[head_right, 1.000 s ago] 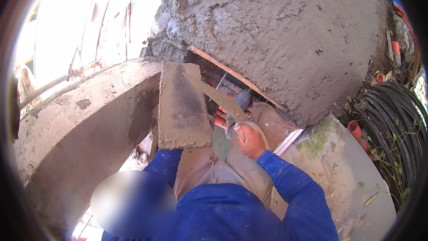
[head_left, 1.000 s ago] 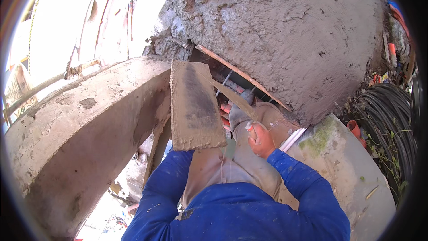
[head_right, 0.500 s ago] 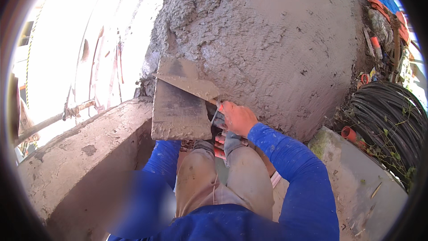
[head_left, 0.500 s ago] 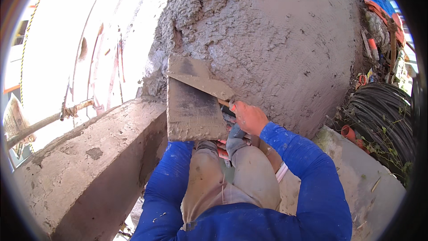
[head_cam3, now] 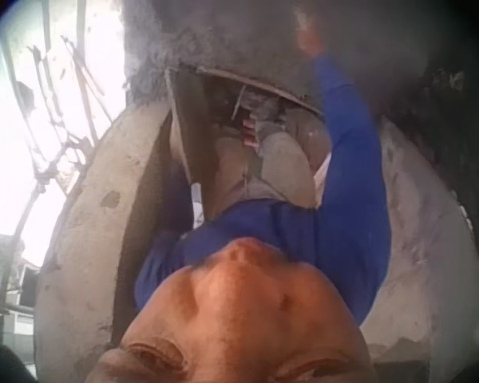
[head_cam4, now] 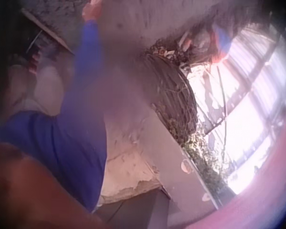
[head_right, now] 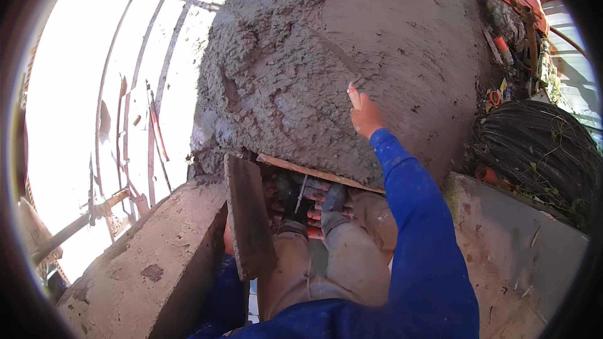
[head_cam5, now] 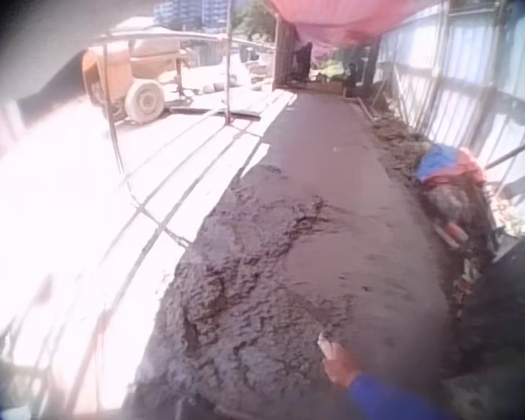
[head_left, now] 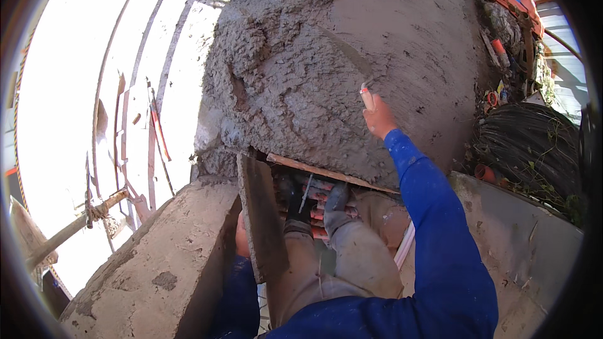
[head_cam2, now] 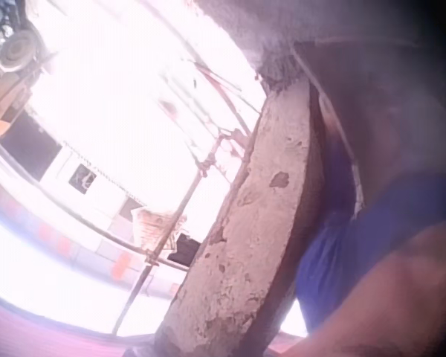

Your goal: The person applies wet cement to a wall using a trowel and smooths it with a float. They repeatedly scoop cement from a hawk and spread it over the surface, working around a window opening.

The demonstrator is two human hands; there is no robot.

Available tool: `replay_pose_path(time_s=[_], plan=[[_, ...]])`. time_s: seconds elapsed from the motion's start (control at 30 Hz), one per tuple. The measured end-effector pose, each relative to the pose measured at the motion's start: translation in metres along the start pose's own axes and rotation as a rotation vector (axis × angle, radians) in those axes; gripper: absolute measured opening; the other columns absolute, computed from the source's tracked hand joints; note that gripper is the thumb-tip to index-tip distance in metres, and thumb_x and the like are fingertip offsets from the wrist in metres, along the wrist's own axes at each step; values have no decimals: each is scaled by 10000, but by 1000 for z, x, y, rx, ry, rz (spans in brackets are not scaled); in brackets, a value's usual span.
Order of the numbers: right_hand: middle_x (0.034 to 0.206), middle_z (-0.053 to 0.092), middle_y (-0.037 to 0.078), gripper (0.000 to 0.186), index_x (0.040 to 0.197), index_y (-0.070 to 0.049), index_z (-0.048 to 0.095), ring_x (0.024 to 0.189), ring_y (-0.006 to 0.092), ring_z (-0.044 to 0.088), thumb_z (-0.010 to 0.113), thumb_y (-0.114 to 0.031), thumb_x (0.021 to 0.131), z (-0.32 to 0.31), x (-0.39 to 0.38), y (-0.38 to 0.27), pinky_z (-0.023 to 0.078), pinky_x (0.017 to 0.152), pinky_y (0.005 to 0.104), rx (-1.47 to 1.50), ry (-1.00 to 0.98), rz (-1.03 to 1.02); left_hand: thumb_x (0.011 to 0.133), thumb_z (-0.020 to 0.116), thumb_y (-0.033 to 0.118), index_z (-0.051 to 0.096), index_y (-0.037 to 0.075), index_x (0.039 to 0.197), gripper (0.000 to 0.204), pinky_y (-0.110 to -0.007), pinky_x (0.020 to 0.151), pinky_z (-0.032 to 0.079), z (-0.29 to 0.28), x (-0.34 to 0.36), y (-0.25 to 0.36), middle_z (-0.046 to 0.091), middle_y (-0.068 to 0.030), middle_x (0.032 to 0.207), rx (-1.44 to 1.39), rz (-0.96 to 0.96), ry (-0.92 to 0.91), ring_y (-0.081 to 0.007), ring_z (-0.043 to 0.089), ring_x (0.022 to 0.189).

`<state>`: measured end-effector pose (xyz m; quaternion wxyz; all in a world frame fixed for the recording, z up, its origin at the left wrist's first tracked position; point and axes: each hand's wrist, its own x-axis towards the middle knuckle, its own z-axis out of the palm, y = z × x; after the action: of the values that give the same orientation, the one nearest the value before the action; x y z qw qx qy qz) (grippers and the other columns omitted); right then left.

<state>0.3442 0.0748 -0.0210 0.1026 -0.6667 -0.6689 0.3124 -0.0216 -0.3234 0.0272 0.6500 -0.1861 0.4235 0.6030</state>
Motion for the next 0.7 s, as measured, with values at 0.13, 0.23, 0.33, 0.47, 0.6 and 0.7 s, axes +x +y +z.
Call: replay_pose_path(time_s=[0.13, 0.23, 0.33, 0.47, 0.6, 0.7], plan=[[928, 702, 249, 327, 1135, 14, 534, 937, 485, 698, 706, -182, 938, -4, 8, 95, 538, 799, 547, 132, 304, 399, 1052, 600, 49, 487, 55, 1508, 470, -365, 1035, 560, -26, 11, -26, 635, -105, 1380, 305, 141, 37, -203, 653, 1193], [964, 712, 226, 302, 1101, 34, 544, 910, 420, 733, 710, -158, 938, -11, 12, 30, 565, 730, 484, 476, 294, 719, 1048, 591, 12, 482, 48, 1509, 475, -361, 1044, 553, -49, 12, -24, 635, -101, 1382, 392, 189, 118, -190, 644, 1201], [1064, 700, 246, 324, 1160, 54, 543, 896, 375, 748, 699, -123, 940, -5, 32, 13, 599, 695, 455, 544, 305, 761, 1087, 511, 89, 486, 48, 1512, 427, -372, 1074, 537, -52, 14, -30, 632, -105, 1402, 378, 188, 109, -206, 642, 1219], [1137, 666, 262, 425, 1274, 71, 483, 900, 376, 739, 685, -132, 960, 48, 68, -9, 623, 799, 486, 302, 297, 623, 1179, 333, 242, 494, 46, 1519, 424, -397, 1124, 519, -52, 16, -37, 629, -111, 1428, 585, 257, 71, -232, 648, 1240], [1232, 652, 306, 538, 1336, 79, 413, 1068, 440, 718, 697, -154, 942, 86, 53, -108, 596, 920, 511, 146, 13, 426, 1170, 371, 216, 494, 53, 1522, 407, -384, 1123, 515, -72, 11, -37, 628, -106, 1415, 627, 298, 85, -217, 645, 1232], [1235, 673, 288, 600, 1360, 57, 374, 1077, 425, 727, 721, -180, 932, 118, 34, -144, 590, 929, 515, 72, -95, 312, 1052, 596, 65, 488, 44, 1512, 472, -346, 1095, 499, -94, 21, -44, 627, -88, 1401, 509, 212, 126, -182, 620, 1225]])
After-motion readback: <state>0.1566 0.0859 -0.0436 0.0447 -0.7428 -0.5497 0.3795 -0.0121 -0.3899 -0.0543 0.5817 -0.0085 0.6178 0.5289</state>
